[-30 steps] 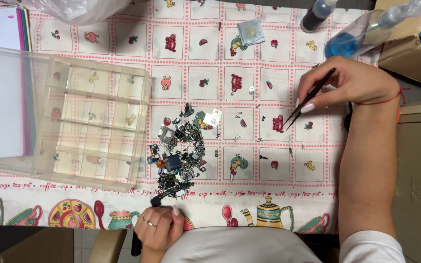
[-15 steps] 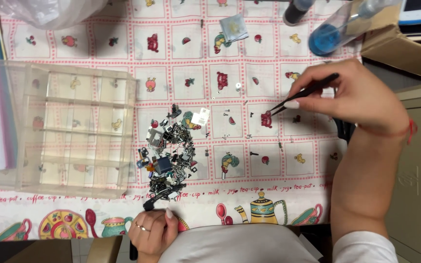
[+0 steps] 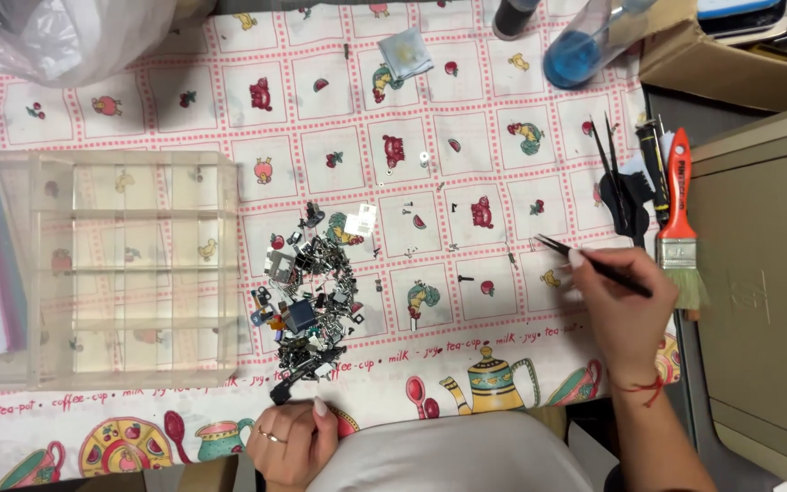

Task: The person uses tweezers to pick up small electronic components from a pile on a patterned tablecloth and places them into a clear plastic organizer box. The person repeatedly sorts the components, moving them from the central pile into the box's compartments.

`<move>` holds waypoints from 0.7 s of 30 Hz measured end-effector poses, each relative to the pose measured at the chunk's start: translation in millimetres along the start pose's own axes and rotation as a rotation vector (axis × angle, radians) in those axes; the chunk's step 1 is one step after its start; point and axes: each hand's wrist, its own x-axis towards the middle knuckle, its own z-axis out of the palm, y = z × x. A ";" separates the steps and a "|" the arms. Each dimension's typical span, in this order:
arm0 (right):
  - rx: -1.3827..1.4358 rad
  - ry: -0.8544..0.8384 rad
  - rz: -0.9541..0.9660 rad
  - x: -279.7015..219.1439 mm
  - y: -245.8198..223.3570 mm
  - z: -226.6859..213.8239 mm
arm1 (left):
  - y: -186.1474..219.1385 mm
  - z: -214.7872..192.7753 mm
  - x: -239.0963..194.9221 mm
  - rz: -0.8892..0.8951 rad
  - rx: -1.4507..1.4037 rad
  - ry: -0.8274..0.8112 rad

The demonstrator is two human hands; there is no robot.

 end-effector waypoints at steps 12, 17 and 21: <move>-0.025 0.031 -0.187 -16.0 8.9 11.6 | -0.9 0.3 0.3 0.013 0.027 -0.001; 0.125 -0.128 -0.255 -25.8 -10.7 27.2 | 3.1 -1.8 12.2 0.024 0.009 0.002; 0.155 -0.282 -0.371 -32.8 -23.9 44.0 | 4.4 -0.8 17.6 0.025 -0.014 0.037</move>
